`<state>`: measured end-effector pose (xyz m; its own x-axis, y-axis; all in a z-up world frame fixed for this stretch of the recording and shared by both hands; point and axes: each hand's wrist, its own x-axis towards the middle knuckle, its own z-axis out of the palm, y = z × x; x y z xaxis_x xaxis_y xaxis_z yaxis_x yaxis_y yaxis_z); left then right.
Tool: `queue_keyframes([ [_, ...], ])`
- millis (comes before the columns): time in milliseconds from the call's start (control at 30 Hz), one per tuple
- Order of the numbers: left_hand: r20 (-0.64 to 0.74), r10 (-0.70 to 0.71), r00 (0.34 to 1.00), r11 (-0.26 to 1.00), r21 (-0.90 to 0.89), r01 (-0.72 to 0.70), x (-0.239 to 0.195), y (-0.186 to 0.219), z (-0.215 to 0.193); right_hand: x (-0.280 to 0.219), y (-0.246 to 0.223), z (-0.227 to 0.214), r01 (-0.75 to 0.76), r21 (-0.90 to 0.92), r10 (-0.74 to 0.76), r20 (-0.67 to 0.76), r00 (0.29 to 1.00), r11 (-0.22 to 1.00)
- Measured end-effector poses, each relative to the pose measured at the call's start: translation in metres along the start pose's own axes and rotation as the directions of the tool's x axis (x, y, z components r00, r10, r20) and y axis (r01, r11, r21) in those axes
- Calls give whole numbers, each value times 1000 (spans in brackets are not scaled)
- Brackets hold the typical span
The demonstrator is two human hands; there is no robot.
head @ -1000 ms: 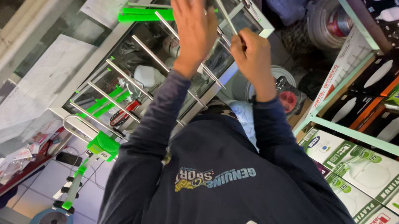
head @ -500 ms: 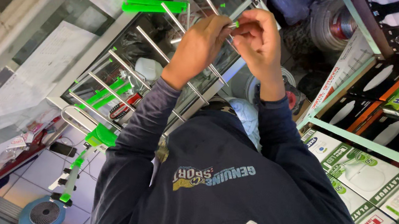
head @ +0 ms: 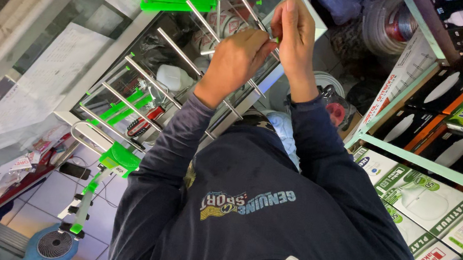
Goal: The person assembles a television antenna by inserting metal rods into a plastic frame and tightening parts by hand and using a screwdriver.
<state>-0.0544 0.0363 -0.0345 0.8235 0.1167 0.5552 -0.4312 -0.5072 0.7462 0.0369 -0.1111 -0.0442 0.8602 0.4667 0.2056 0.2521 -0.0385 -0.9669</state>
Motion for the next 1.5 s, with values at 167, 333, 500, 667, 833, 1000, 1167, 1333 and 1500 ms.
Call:
queue_keyframes([
  [167,-17,-42,999,988,151,44,-8,-11,16,5,21,5,-63,-40,59,-93,994,997],
  [333,-27,-66,997,962,264,71,-18,-32,37,16,64,10,-68,-177,40,-155,987,982],
  [500,-21,-145,989,930,339,144,-29,-42,48,15,93,19,-113,-52,104,-148,983,992],
  [667,-27,-166,986,915,369,164,-37,-47,49,10,99,27,-128,142,144,-107,984,982],
  [833,-38,-178,983,913,367,179,-38,-47,49,11,105,32,-83,165,108,-147,983,983],
  [1000,-45,-238,970,881,410,235,-36,-47,53,14,112,37,-102,263,156,-193,969,959],
  [1167,-69,-278,958,938,195,286,-38,-42,43,8,80,25,-274,288,284,10,959,918],
  [1333,-57,-315,947,940,116,319,-40,-46,16,-10,20,5,-52,-47,66,370,927,998],
  [1500,-31,-331,943,943,23,332,-41,-28,7,-17,15,12,-161,-35,164,295,941,986],
])
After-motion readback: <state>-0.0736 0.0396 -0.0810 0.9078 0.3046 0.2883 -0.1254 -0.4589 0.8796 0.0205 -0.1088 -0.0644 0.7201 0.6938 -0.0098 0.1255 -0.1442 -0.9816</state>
